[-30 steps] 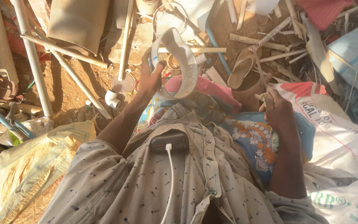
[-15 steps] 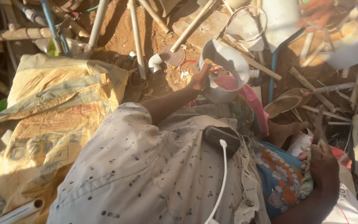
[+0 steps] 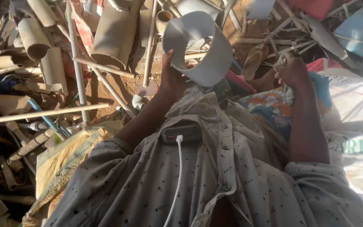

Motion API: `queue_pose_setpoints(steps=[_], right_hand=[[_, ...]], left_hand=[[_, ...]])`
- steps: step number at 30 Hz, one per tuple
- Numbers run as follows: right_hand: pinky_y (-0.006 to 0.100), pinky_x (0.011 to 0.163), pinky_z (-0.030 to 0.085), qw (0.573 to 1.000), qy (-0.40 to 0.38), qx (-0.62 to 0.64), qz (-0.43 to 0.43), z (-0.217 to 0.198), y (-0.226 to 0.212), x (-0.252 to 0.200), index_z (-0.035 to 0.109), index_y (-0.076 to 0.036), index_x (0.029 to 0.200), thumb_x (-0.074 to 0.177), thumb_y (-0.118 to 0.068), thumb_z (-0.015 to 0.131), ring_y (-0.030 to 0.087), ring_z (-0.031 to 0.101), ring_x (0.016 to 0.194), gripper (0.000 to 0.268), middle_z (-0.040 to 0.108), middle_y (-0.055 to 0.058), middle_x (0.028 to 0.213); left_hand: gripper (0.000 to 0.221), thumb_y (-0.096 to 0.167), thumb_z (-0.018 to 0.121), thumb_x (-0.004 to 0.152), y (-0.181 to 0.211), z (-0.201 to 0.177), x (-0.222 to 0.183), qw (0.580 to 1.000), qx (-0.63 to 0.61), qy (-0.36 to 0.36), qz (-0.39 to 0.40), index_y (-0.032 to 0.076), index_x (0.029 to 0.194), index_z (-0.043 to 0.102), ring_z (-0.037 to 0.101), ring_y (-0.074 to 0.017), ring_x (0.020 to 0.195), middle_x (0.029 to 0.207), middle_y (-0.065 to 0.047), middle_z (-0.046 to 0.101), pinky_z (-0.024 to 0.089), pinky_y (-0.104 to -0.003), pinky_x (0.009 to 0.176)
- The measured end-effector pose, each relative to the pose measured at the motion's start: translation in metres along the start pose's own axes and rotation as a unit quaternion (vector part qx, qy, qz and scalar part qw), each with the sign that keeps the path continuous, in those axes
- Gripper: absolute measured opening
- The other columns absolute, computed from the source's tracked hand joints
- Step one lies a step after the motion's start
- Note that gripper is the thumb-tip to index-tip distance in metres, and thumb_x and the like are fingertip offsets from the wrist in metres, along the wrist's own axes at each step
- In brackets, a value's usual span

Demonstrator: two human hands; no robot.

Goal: The person cuts a white PVC pipe using a saw-like tool and then handles other pipe sections in a cluttered outdoor area.

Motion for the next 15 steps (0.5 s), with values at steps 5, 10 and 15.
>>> queue_pose_setpoints(steps=[5, 10, 15], right_hand=[[0.040, 0.070, 0.057, 0.993, 0.078, -0.013, -0.084, 0.020, -0.012, 0.028, 0.066, 0.001, 0.127, 0.100, -0.020, 0.063, 0.025, 0.072, 0.065, 0.034, 0.074, 0.020, 0.087], [0.040, 0.064, 0.060, 0.987, 0.127, 0.053, -0.086, 0.011, 0.006, 0.026, 0.060, 0.003, 0.132, 0.097, -0.020, 0.067, 0.027, 0.073, 0.061, 0.043, 0.073, 0.020, 0.092], [0.042, 0.059, 0.061, 0.975, 0.177, 0.064, -0.120, -0.017, 0.007, 0.000, 0.058, 0.003, 0.138, 0.103, -0.020, 0.065, 0.027, 0.072, 0.060, 0.043, 0.071, 0.026, 0.084]], left_hand=[[0.080, 0.060, 0.054, 0.087, 0.015, 0.068, -0.063, 0.991, 0.003, -0.129, 0.035, 0.017, 0.152, 0.040, 0.048, -0.0352, 0.141, 0.151, -0.014, 0.046, 0.041, -0.064, 0.110], [0.075, 0.060, 0.055, 0.095, 0.022, 0.106, -0.089, 0.979, 0.044, -0.187, 0.068, 0.008, 0.149, 0.047, 0.058, -0.0317, 0.131, 0.144, -0.015, 0.056, 0.051, -0.054, 0.102], [0.070, 0.056, 0.054, 0.095, 0.024, 0.138, -0.080, 0.975, 0.039, -0.213, 0.058, 0.007, 0.145, 0.049, 0.064, -0.0290, 0.124, 0.138, -0.011, 0.059, 0.058, -0.052, 0.100]])
Point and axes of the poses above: each hand's wrist, its own x-axis towards the middle knuckle, its own z-axis out of the palm, y = z × x, the point moved 6 cm from there along x, towards the middle knuckle
